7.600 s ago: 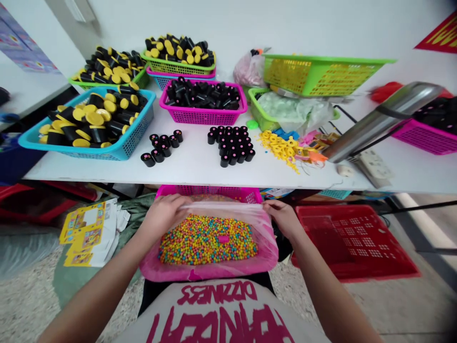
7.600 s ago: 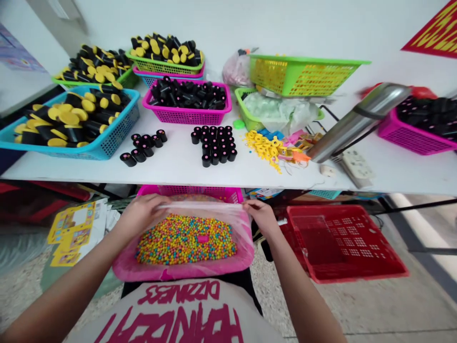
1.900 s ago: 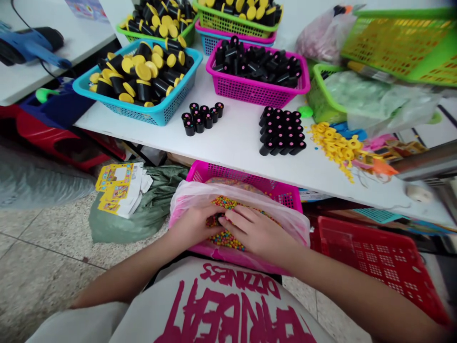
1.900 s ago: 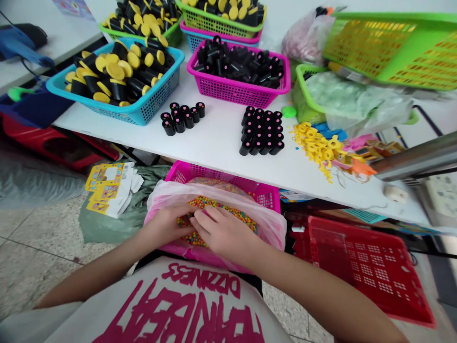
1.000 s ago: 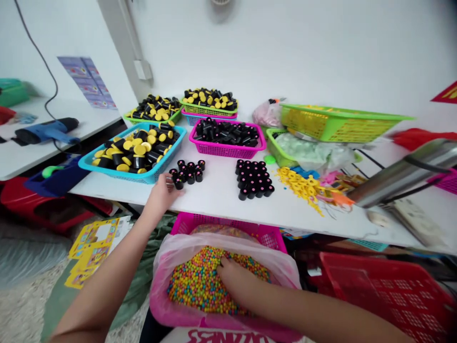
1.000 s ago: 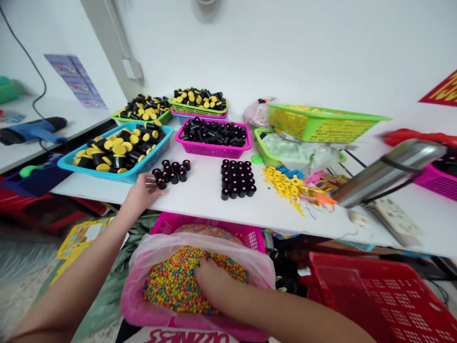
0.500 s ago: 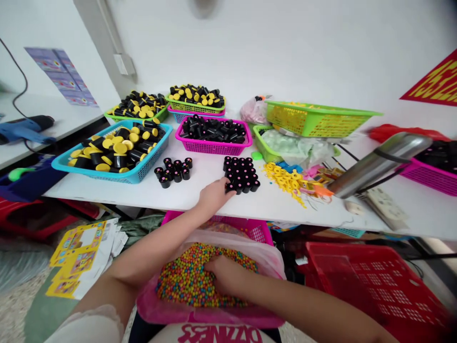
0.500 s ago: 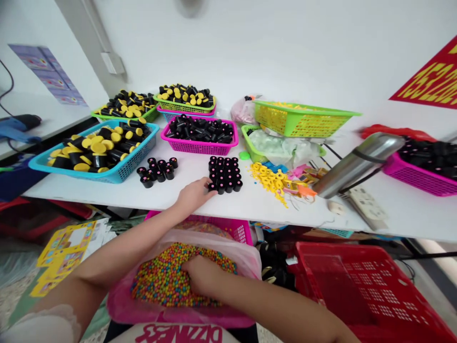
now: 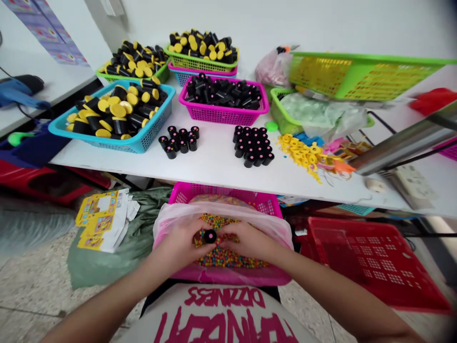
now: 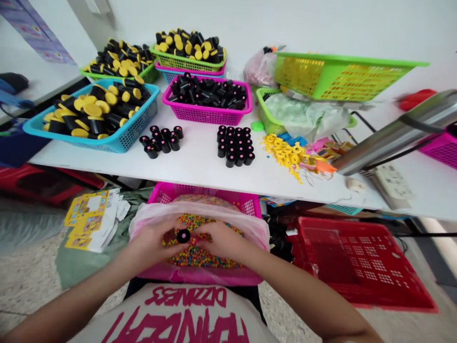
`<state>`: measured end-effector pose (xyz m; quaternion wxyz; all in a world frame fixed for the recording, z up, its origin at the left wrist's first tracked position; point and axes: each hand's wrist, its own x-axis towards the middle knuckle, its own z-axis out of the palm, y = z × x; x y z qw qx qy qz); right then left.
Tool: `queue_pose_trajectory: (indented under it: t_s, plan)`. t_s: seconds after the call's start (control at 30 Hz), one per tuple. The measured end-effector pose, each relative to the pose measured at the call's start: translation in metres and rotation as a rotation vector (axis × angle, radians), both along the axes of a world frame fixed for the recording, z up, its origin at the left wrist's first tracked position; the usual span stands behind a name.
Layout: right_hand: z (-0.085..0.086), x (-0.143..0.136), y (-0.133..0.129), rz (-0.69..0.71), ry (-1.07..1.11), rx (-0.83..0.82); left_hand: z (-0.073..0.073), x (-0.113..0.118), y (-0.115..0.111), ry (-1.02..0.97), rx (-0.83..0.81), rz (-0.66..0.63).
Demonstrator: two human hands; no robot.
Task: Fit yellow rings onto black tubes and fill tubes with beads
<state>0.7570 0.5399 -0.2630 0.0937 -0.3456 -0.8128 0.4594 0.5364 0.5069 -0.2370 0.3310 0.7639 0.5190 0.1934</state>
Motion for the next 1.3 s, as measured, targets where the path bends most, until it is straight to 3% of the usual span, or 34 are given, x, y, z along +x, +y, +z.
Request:
queue_pose_trajectory:
  t_s: [0.13,0.37,0.53,0.7,0.8,0.9,1.03,1.17,1.3]
  plan:
    - [0.016,-0.002,-0.003,-0.035,0.065,0.132,-0.025,-0.006,-0.015,-0.037,-0.094,0.078]
    - [0.015,-0.016,-0.014,0.12,-0.044,0.507,-0.024,-0.006,-0.016,-0.057,-0.122,0.07]
    - [0.025,-0.025,-0.02,0.201,-0.154,0.65,-0.028,-0.006,-0.014,-0.087,-0.082,0.054]
    - [0.037,-0.016,-0.015,0.133,-0.137,0.635,-0.031,-0.006,-0.019,-0.088,-0.067,0.056]
    - [0.031,-0.002,-0.011,0.078,-0.236,0.53,-0.021,-0.012,-0.014,-0.145,-0.009,0.093]
    - [0.011,0.008,-0.012,0.061,-0.481,0.413,-0.002,-0.027,0.01,-0.169,0.098,0.225]
    - [-0.02,0.0,-0.017,0.107,-0.665,0.34,0.017,-0.054,0.068,-0.076,0.34,0.521]
    - [-0.039,-0.024,-0.017,0.174,-0.632,0.364,0.014,-0.071,0.124,0.025,0.397,0.673]
    - [-0.044,-0.04,-0.009,0.278,-0.556,0.386,0.006,-0.077,0.152,0.017,0.396,0.719]
